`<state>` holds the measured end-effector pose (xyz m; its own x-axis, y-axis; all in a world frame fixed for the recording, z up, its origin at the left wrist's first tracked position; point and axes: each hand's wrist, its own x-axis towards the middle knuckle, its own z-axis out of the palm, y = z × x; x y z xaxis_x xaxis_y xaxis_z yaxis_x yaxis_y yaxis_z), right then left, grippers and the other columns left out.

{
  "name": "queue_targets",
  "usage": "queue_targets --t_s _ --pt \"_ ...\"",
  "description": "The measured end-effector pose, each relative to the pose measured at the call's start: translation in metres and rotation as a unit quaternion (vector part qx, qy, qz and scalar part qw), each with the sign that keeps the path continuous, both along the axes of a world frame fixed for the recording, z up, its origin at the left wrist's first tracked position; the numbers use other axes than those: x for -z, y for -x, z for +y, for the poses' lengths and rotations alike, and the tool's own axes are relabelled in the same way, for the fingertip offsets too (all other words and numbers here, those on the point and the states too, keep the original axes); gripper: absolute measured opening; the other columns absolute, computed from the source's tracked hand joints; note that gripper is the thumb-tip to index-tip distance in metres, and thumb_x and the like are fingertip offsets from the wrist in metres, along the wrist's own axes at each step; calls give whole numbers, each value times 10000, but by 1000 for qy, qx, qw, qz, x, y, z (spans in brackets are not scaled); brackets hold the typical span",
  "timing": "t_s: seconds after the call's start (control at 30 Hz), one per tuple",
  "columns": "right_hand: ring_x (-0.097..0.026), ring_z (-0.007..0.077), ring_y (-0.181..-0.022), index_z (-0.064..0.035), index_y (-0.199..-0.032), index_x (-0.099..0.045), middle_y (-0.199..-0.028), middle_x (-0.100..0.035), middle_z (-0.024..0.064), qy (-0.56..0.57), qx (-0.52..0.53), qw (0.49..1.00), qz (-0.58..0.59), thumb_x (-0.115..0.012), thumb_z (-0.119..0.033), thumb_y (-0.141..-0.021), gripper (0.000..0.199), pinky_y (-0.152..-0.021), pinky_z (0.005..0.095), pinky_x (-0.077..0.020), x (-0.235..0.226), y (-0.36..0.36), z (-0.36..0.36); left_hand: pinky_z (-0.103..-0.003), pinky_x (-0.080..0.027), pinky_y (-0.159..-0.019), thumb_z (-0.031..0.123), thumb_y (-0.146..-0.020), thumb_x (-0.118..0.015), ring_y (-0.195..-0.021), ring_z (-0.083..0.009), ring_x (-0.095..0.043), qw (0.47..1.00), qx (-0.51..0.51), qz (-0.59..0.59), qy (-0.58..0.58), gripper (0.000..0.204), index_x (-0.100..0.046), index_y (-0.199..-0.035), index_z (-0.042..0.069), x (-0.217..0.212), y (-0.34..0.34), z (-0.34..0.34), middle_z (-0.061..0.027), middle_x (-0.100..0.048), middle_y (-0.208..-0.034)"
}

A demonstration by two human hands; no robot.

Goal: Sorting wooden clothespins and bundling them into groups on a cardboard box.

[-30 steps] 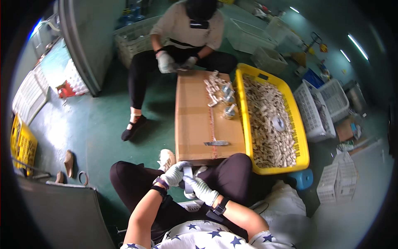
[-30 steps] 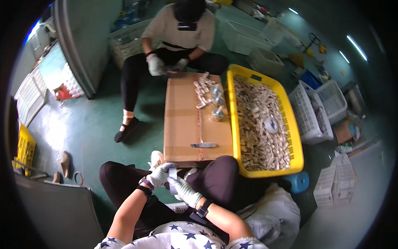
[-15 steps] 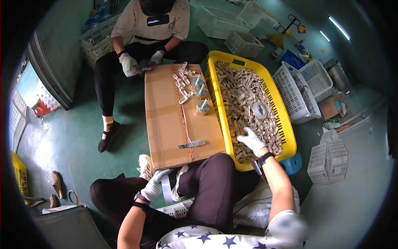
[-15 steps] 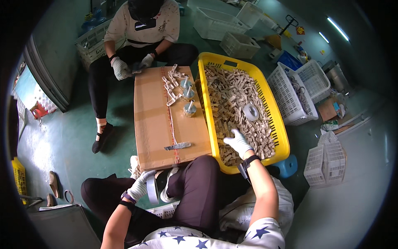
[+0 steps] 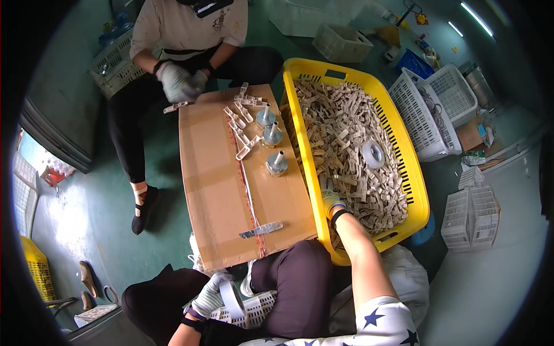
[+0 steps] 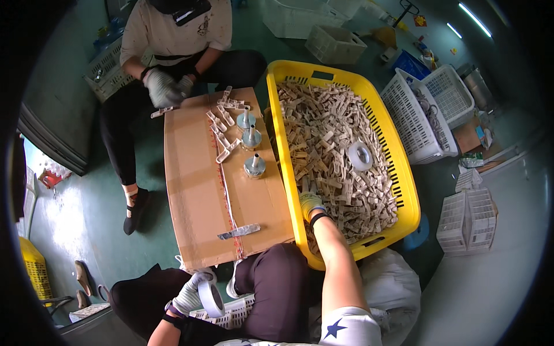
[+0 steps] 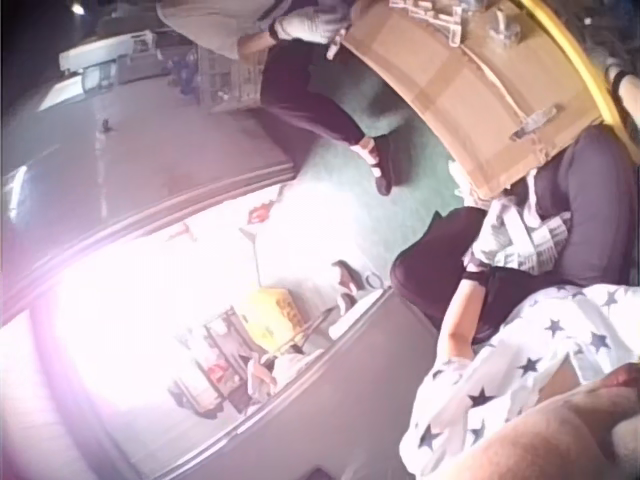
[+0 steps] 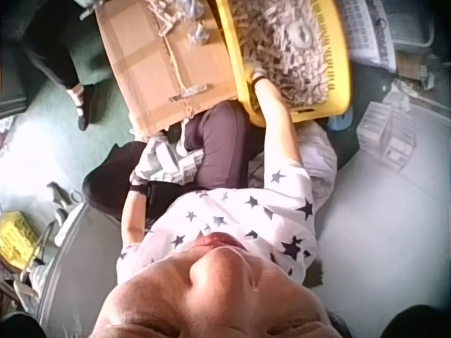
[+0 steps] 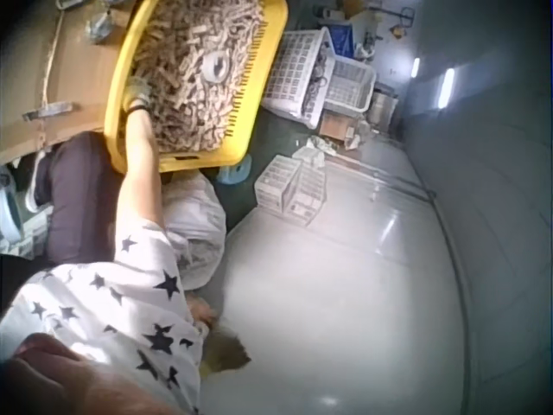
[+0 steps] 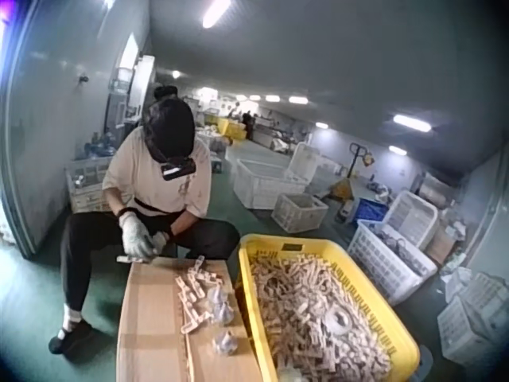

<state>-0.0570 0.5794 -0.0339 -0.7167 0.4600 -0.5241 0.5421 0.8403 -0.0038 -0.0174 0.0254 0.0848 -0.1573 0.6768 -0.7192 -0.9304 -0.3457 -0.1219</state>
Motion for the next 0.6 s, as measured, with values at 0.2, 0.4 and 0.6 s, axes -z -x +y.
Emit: queue_targets --t_s 0.2,0.4,0.6 --pt "-385 458 -1288 -66 -1479 -182 -1454 -260 333 67 -7 998 -9 -457 -292 -923 660 -1021 481 -395 -63 3 -54 -237 -439 -625 57 -827 -644 -644 -97 -521 999 2 0 33 110 -561 -861 120 -20 3 -3 18 -526 -717" --pt "-309 420 -1358 -56 -1492 -152 -1480 -260 295 80 82 982 148 -451 -349 -921 708 -1110 453 -290 -63 5 -63 -252 -451 -644 92 -855 -644 -673 -106 -540 999 -4 34 34 83 -570 -884 113 -26 0 -4 18 -550 -748" --pt "-339 418 -1341 -88 -1487 -196 -1468 -275 306 68 47 988 133 -424 -347 -942 645 -1104 434 -304 -33 -17 -13 -262 -460 -645 101 -836 -678 -663 -114 -544 1000 14 -3 -23 95 -590 -872 107 -7 3 4 11 -565 -726"
